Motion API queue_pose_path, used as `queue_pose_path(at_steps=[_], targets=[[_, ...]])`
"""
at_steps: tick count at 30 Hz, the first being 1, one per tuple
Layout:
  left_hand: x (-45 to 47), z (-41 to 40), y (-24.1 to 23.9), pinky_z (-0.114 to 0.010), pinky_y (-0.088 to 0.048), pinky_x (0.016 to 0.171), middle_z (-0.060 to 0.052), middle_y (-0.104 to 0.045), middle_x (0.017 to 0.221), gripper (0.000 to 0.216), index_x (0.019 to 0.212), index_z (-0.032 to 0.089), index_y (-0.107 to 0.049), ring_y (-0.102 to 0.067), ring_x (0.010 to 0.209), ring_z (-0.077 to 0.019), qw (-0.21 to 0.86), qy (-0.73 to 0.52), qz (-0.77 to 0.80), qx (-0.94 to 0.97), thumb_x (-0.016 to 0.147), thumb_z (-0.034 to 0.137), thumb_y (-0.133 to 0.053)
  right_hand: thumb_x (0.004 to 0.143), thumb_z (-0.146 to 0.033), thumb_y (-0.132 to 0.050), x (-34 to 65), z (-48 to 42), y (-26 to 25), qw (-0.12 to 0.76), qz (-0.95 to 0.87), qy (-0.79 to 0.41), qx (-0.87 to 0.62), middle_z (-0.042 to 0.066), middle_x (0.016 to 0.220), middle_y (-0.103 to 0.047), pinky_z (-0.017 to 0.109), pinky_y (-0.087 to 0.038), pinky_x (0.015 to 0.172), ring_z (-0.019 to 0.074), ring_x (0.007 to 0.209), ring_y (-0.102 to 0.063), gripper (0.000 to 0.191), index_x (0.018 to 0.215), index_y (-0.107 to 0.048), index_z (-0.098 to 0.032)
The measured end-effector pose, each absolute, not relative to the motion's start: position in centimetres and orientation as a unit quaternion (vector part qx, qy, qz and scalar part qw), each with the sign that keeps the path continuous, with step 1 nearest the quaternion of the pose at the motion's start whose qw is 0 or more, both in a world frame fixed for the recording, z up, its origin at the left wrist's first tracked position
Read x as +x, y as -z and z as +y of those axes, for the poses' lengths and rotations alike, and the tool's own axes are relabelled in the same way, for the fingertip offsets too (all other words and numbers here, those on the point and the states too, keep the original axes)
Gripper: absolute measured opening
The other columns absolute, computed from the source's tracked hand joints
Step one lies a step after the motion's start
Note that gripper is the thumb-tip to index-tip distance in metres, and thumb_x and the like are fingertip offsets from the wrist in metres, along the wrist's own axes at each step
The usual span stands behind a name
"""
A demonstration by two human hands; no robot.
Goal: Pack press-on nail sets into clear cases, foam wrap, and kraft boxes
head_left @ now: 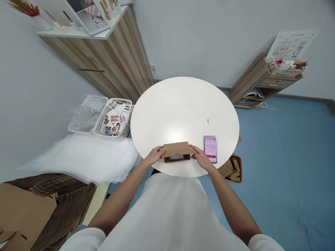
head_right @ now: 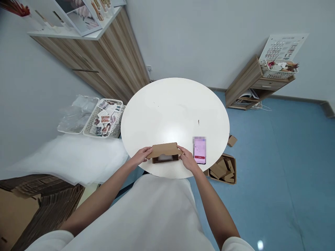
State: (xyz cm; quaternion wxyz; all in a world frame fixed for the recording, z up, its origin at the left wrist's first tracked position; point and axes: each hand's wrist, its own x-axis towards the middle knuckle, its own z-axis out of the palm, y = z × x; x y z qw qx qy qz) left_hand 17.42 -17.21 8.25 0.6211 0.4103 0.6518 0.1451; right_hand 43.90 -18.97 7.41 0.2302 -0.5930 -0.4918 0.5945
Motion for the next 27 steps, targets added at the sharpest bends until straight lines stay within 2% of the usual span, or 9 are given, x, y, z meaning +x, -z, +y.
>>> queue_pose_path(at_steps=[3, 6, 10, 13, 16, 19, 23, 27], targets=[[17.6, -17.9, -8.2, -0.027, -0.046, 0.068, -0.008, -0.059, 0.107, 0.053, 0.113, 0.022, -0.052, -0.058, 0.089, -0.0187, 0.658, -0.175, 0.635, 0.364, 0.069, 0.052, -0.057, 0.067, -0.015, -0.038, 44.1, -19.7, -7.4, 0.221, -0.484, -0.603, -0.595, 0.002, 0.092, -0.062, 0.035, -0.043, 0.078, 0.0136, 0.072, -0.054, 0.059, 0.125, -0.045, -0.025], [17.8, -18.5, -7.8, -0.028, -0.047, 0.068, -0.01, -0.058, 0.106, 0.055, 0.114, 0.02, -0.05, -0.057, 0.092, -0.0197, 0.672, -0.213, 0.633, 0.32, 0.068, 0.047, -0.062, 0.07, -0.019, -0.041, 44.3, -20.2, -7.4, 0.239, -0.451, -0.652, -0.56, 0.001, 0.1, -0.061, 0.034, -0.044, 0.08, 0.0133, 0.076, -0.055, 0.057, 0.126, -0.043, -0.027], [18.3, -18.7, -7.1, -0.028, -0.047, 0.065, -0.011, -0.056, 0.108, 0.054, 0.111, 0.019, -0.052, -0.059, 0.085, -0.0181, 0.649, -0.254, 0.643, 0.318, 0.064, 0.04, -0.068, 0.077, -0.036, -0.044, 44.1, -20.2, -7.4, 0.277, -0.375, -0.671, -0.577, 0.004, 0.106, -0.059, 0.034, -0.045, 0.079, 0.016, 0.085, -0.057, 0.046, 0.121, -0.049, -0.024], [18.7, -18.5, -6.6, -0.029, -0.047, 0.067, -0.01, -0.054, 0.109, 0.05, 0.107, 0.018, -0.055, -0.06, 0.078, -0.0154, 0.625, -0.267, 0.647, 0.347, 0.062, 0.035, -0.07, 0.073, -0.044, -0.053, 43.5, -19.8, -7.0, 0.288, -0.367, -0.632, -0.618, 0.006, 0.101, -0.06, 0.032, -0.047, 0.075, 0.0173, 0.085, -0.057, 0.044, 0.11, -0.056, -0.021], [19.1, -18.3, -6.1, -0.028, -0.047, 0.067, -0.01, -0.053, 0.113, 0.046, 0.106, 0.018, -0.055, -0.059, 0.073, -0.0129, 0.605, -0.259, 0.651, 0.378, 0.065, 0.033, -0.067, 0.068, -0.043, -0.059, 42.8, -19.5, -6.1, 0.3, -0.373, -0.599, -0.642, 0.006, 0.099, -0.06, 0.03, -0.048, 0.067, 0.0169, 0.081, -0.058, 0.043, 0.105, -0.055, -0.021], [19.3, -18.2, -5.6, -0.027, -0.047, 0.063, -0.009, -0.053, 0.113, 0.045, 0.11, 0.018, -0.051, -0.057, 0.066, -0.0105, 0.568, -0.236, 0.665, 0.423, 0.068, 0.03, -0.063, 0.067, -0.041, -0.058, 42.2, -19.5, -5.0, 0.29, -0.384, -0.581, -0.656, 0.005, 0.093, -0.06, 0.029, -0.048, 0.06, 0.0163, 0.074, -0.057, 0.041, 0.104, -0.054, -0.021], [19.6, -18.8, -4.7, -0.028, -0.046, 0.065, -0.006, -0.058, 0.096, 0.044, 0.113, 0.018, -0.049, -0.054, 0.063, -0.0111, 0.473, -0.195, 0.704, 0.493, 0.071, 0.026, -0.058, 0.07, -0.04, -0.052, 41.6, -20.0, -3.3, 0.283, -0.428, -0.512, -0.689, 0.004, 0.087, -0.06, 0.031, -0.047, 0.061, 0.018, 0.075, -0.057, 0.034, 0.099, -0.057, -0.022], [20.2, -19.5, -3.9, -0.032, -0.045, 0.071, -0.008, -0.05, 0.106, 0.043, 0.112, 0.018, -0.046, -0.052, 0.065, -0.011, 0.396, -0.214, 0.724, 0.523, 0.071, 0.024, -0.056, 0.073, -0.04, -0.048, 41.2, -20.6, -2.0, 0.289, -0.455, -0.46, -0.706, 0.006, 0.091, -0.059, 0.032, -0.047, 0.065, 0.0197, 0.082, -0.056, 0.032, 0.098, -0.055, -0.021]])
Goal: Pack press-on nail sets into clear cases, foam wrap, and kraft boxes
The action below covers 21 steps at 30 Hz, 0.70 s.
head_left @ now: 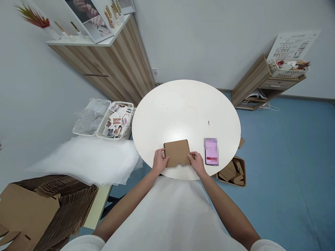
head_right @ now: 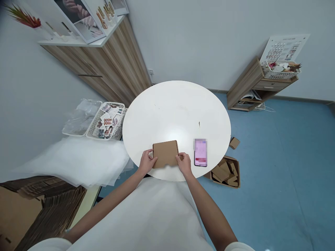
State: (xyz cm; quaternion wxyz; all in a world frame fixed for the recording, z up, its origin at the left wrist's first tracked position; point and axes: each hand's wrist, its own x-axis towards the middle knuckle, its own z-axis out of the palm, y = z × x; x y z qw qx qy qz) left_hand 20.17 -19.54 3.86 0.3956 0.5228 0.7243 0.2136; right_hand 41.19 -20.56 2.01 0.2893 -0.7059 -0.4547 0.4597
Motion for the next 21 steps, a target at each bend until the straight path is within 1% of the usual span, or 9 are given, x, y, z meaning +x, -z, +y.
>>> queue_pose_path(at_steps=[2, 5, 11, 14, 18, 21], targets=[[20.3, -19.7, -3.5, -0.032, -0.045, 0.072, -0.009, -0.046, 0.111, 0.043, 0.112, 0.018, -0.044, -0.051, 0.065, -0.0107, 0.385, -0.215, 0.73, 0.522, 0.071, 0.024, -0.056, 0.073, -0.039, -0.049, 41.1, -20.7, -1.6, 0.29, -0.45, -0.457, -0.711, 0.006, 0.093, -0.058, 0.032, -0.046, 0.066, 0.0196, 0.083, -0.055, 0.033, 0.101, -0.053, -0.021], [20.2, -19.7, -2.9, -0.032, -0.045, 0.073, -0.009, -0.045, 0.113, 0.047, 0.114, 0.017, -0.041, -0.05, 0.065, -0.0103, 0.394, -0.208, 0.735, 0.511, 0.071, 0.026, -0.056, 0.072, -0.04, -0.05, 41.0, -20.9, -1.1, 0.288, -0.421, -0.471, -0.72, 0.006, 0.095, -0.058, 0.031, -0.046, 0.065, 0.019, 0.083, -0.055, 0.036, 0.103, -0.05, -0.021], [19.7, -19.4, -1.7, -0.032, -0.045, 0.072, -0.009, -0.047, 0.111, 0.053, 0.117, 0.017, -0.038, -0.05, 0.064, -0.0099, 0.406, -0.203, 0.745, 0.488, 0.069, 0.029, -0.058, 0.07, -0.044, -0.051, 40.9, -21.0, -0.3, 0.277, -0.356, -0.531, -0.717, 0.007, 0.098, -0.058, 0.029, -0.047, 0.058, 0.0172, 0.076, -0.057, 0.035, 0.096, -0.05, -0.02], [19.6, -19.3, -1.3, -0.031, -0.045, 0.071, -0.008, -0.048, 0.111, 0.054, 0.117, 0.017, -0.038, -0.051, 0.065, -0.0103, 0.408, -0.199, 0.748, 0.484, 0.069, 0.03, -0.059, 0.07, -0.044, -0.051, 40.9, -21.1, -0.1, 0.273, -0.375, -0.509, -0.725, 0.006, 0.094, -0.06, 0.029, -0.046, 0.062, 0.0175, 0.078, -0.056, 0.032, 0.092, -0.053, -0.02], [19.3, -19.2, -1.2, -0.03, -0.045, 0.071, -0.008, -0.05, 0.108, 0.054, 0.117, 0.018, -0.037, -0.051, 0.068, -0.0111, 0.42, -0.193, 0.745, 0.482, 0.069, 0.029, -0.059, 0.068, -0.046, -0.052, 40.9, -20.9, -0.2, 0.262, -0.381, -0.5, -0.732, 0.006, 0.089, -0.061, 0.03, -0.045, 0.067, 0.0178, 0.078, -0.056, 0.034, 0.089, -0.054, -0.019], [19.1, -19.0, -1.1, -0.031, -0.044, 0.075, -0.007, -0.052, 0.106, 0.053, 0.117, 0.018, -0.038, -0.053, 0.079, -0.0142, 0.413, -0.193, 0.743, 0.49, 0.069, 0.029, -0.06, 0.068, -0.048, -0.052, 40.7, -20.8, -0.4, 0.251, -0.39, -0.494, -0.736, 0.005, 0.088, -0.061, 0.031, -0.045, 0.068, 0.0178, 0.077, -0.055, 0.034, 0.088, -0.055, -0.02]])
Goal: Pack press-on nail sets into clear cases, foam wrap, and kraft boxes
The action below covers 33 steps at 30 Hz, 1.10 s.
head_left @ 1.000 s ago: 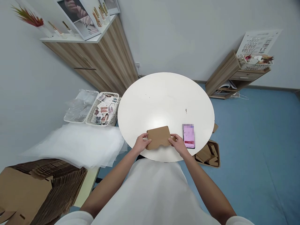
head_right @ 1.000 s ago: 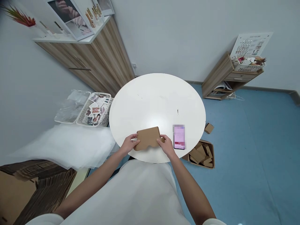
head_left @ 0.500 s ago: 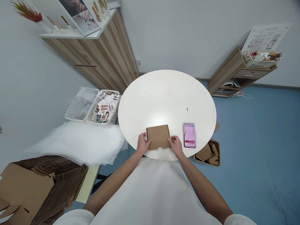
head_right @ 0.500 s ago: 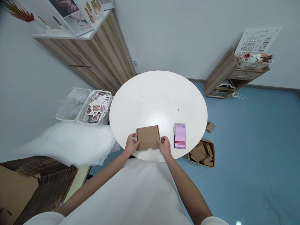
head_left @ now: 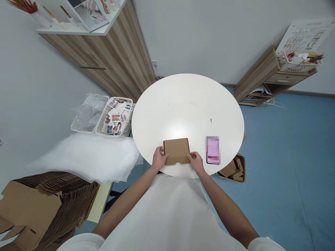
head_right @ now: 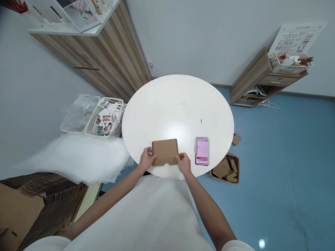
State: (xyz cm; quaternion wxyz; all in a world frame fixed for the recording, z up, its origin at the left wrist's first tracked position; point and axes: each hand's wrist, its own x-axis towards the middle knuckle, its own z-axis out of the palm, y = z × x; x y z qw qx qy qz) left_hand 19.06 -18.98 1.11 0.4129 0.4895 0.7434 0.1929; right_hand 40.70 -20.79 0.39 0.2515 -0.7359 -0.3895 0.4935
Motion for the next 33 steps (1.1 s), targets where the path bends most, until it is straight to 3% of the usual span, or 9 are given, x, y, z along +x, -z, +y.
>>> queue_pose_path(at_steps=[6, 13, 20, 24, 33], targets=[[18.3, -18.7, -1.8, -0.036, -0.039, 0.085, -0.01, -0.052, 0.109, 0.039, 0.111, 0.017, -0.046, -0.047, 0.104, -0.0228, 0.35, -0.18, 0.735, 0.553, 0.076, 0.031, -0.052, 0.071, -0.043, -0.05, 39.8, -21.4, -0.8, 0.218, -0.471, -0.425, -0.742, 0.007, 0.095, -0.056, 0.036, -0.042, 0.078, 0.0211, 0.088, -0.052, 0.031, 0.092, -0.056, -0.02], [16.4, -20.1, -3.1, -0.043, -0.032, 0.092, -0.01, -0.051, 0.12, 0.039, 0.118, 0.021, -0.047, -0.04, 0.114, -0.0262, 0.31, -0.143, 0.704, 0.622, 0.082, 0.035, -0.042, 0.073, -0.032, -0.051, 38.5, -23.4, -2.1, 0.215, -0.534, -0.37, -0.729, 0.009, 0.112, -0.053, 0.041, -0.036, 0.089, 0.0245, 0.105, -0.046, 0.04, 0.111, -0.049, -0.02], [15.6, -20.7, -3.3, -0.043, -0.03, 0.094, -0.007, -0.053, 0.119, 0.042, 0.122, 0.024, -0.044, -0.043, 0.113, -0.0237, 0.355, -0.117, 0.663, 0.648, 0.08, 0.026, -0.042, 0.068, -0.026, -0.051, 37.0, -24.9, -2.6, 0.25, -0.494, -0.428, -0.714, 0.004, 0.111, -0.054, 0.036, -0.045, 0.078, 0.0176, 0.083, -0.053, 0.049, 0.116, -0.045, -0.024], [15.3, -20.8, -3.3, -0.039, -0.033, 0.093, -0.006, -0.053, 0.117, 0.048, 0.124, 0.025, -0.043, -0.047, 0.11, -0.0209, 0.39, -0.14, 0.63, 0.657, 0.075, 0.021, -0.047, 0.064, -0.025, -0.054, 36.8, -25.1, -2.6, 0.272, -0.469, -0.431, -0.721, 0.005, 0.113, -0.053, 0.035, -0.045, 0.078, 0.0168, 0.084, -0.054, 0.053, 0.117, -0.045, -0.024], [14.5, -20.5, -4.8, -0.031, -0.04, 0.086, -0.004, -0.049, 0.105, 0.067, 0.128, 0.027, -0.038, -0.051, 0.098, -0.0188, 0.413, -0.207, 0.555, 0.691, 0.066, 0.028, -0.062, 0.064, -0.037, -0.057, 37.3, -25.0, -6.1, 0.306, -0.437, -0.441, -0.721, 0.005, 0.107, -0.056, 0.036, -0.043, 0.08, 0.0189, 0.089, -0.052, 0.054, 0.117, -0.052, -0.026]])
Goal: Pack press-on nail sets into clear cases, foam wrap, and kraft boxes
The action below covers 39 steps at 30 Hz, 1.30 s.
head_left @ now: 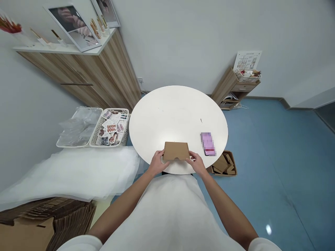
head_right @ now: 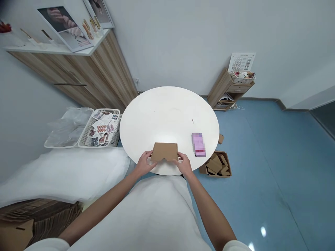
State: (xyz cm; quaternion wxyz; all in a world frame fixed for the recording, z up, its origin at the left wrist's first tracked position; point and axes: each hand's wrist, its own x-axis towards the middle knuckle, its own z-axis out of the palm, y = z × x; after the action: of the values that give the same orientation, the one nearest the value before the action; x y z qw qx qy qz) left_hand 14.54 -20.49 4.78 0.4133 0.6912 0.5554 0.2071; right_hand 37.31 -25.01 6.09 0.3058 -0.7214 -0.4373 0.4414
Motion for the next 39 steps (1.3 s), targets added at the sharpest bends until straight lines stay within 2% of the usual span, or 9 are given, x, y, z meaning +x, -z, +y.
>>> queue_pose_path(at_steps=[5, 11, 15, 18, 21, 28, 34, 39], targets=[[14.5, -18.6, -5.2, -0.029, -0.043, 0.074, -0.006, -0.049, 0.094, 0.054, 0.124, 0.022, -0.044, -0.053, 0.081, -0.0172, 0.399, -0.178, 0.565, 0.7, 0.071, 0.024, -0.055, 0.066, -0.033, -0.056, 37.8, -23.9, -8.0, 0.295, -0.459, -0.46, -0.701, 0.004, 0.105, -0.056, 0.037, -0.041, 0.083, 0.0206, 0.095, -0.052, 0.05, 0.115, -0.054, -0.027], [14.3, -16.1, -5.8, -0.027, -0.042, 0.069, -0.002, -0.054, 0.076, 0.027, 0.096, 0.021, -0.06, -0.055, 0.075, -0.0176, 0.38, -0.102, 0.594, 0.702, 0.07, 0.021, -0.056, 0.074, -0.04, -0.046, 38.7, -21.8, -8.5, 0.268, -0.469, -0.504, -0.674, 0.007, 0.11, -0.057, 0.035, -0.039, 0.087, 0.0217, 0.102, -0.051, 0.042, 0.109, -0.058, -0.019], [14.5, -15.4, -6.2, -0.027, -0.042, 0.069, -0.001, -0.059, 0.076, 0.03, 0.099, 0.021, -0.059, -0.055, 0.076, -0.0172, 0.387, -0.107, 0.601, 0.691, 0.069, 0.019, -0.057, 0.074, -0.041, -0.049, 39.4, -20.7, -8.0, 0.277, -0.452, -0.528, -0.664, 0.006, 0.12, -0.053, 0.031, -0.04, 0.085, 0.021, 0.105, -0.049, 0.044, 0.111, -0.057, -0.021], [14.8, -15.1, -6.6, -0.026, -0.042, 0.071, -0.003, -0.06, 0.087, 0.037, 0.105, 0.019, -0.057, -0.056, 0.075, -0.0154, 0.383, -0.132, 0.611, 0.681, 0.069, 0.016, -0.056, 0.074, -0.043, -0.048, 39.7, -20.0, -7.8, 0.278, -0.447, -0.548, -0.65, 0.005, 0.1, -0.062, 0.029, -0.042, 0.078, 0.0177, 0.089, -0.055, 0.042, 0.107, -0.059, -0.02], [15.0, -14.9, -6.8, -0.026, -0.042, 0.073, -0.006, -0.056, 0.098, 0.04, 0.108, 0.017, -0.056, -0.056, 0.073, -0.0132, 0.364, -0.136, 0.611, 0.69, 0.068, 0.012, -0.054, 0.074, -0.044, -0.048, 39.8, -19.3, -7.9, 0.277, -0.443, -0.557, -0.645, 0.001, 0.079, -0.061, 0.027, -0.043, 0.072, 0.0141, 0.074, -0.054, 0.041, 0.105, -0.06, -0.019], [14.8, -14.8, -6.8, -0.027, -0.04, 0.068, -0.004, -0.057, 0.08, 0.031, 0.1, 0.019, -0.059, -0.054, 0.077, -0.0185, 0.31, -0.116, 0.59, 0.736, 0.069, 0.016, -0.055, 0.073, -0.041, -0.05, 39.3, -18.8, -7.6, 0.298, -0.454, -0.528, -0.653, 0.0, 0.068, -0.058, 0.025, -0.042, 0.064, 0.0127, 0.065, -0.052, 0.031, 0.089, -0.064, -0.019], [14.5, -14.9, -6.5, -0.028, -0.04, 0.067, -0.003, -0.058, 0.076, 0.028, 0.097, 0.02, -0.06, -0.054, 0.074, -0.0181, 0.328, -0.135, 0.585, 0.729, 0.07, 0.017, -0.054, 0.073, -0.04, -0.052, 39.1, -19.2, -7.5, 0.31, -0.444, -0.518, -0.662, 0.001, 0.073, -0.061, 0.026, -0.044, 0.066, 0.0136, 0.069, -0.055, 0.035, 0.099, -0.062, -0.02], [14.1, -15.1, -6.3, -0.027, -0.042, 0.074, -0.006, -0.057, 0.094, 0.033, 0.103, 0.02, -0.058, -0.056, 0.075, -0.0148, 0.387, -0.143, 0.593, 0.691, 0.07, 0.021, -0.054, 0.073, -0.038, -0.054, 39.0, -19.6, -8.0, 0.301, -0.422, -0.524, -0.676, 0.004, 0.09, -0.062, 0.028, -0.044, 0.072, 0.0154, 0.079, -0.057, 0.044, 0.113, -0.056, -0.02]])
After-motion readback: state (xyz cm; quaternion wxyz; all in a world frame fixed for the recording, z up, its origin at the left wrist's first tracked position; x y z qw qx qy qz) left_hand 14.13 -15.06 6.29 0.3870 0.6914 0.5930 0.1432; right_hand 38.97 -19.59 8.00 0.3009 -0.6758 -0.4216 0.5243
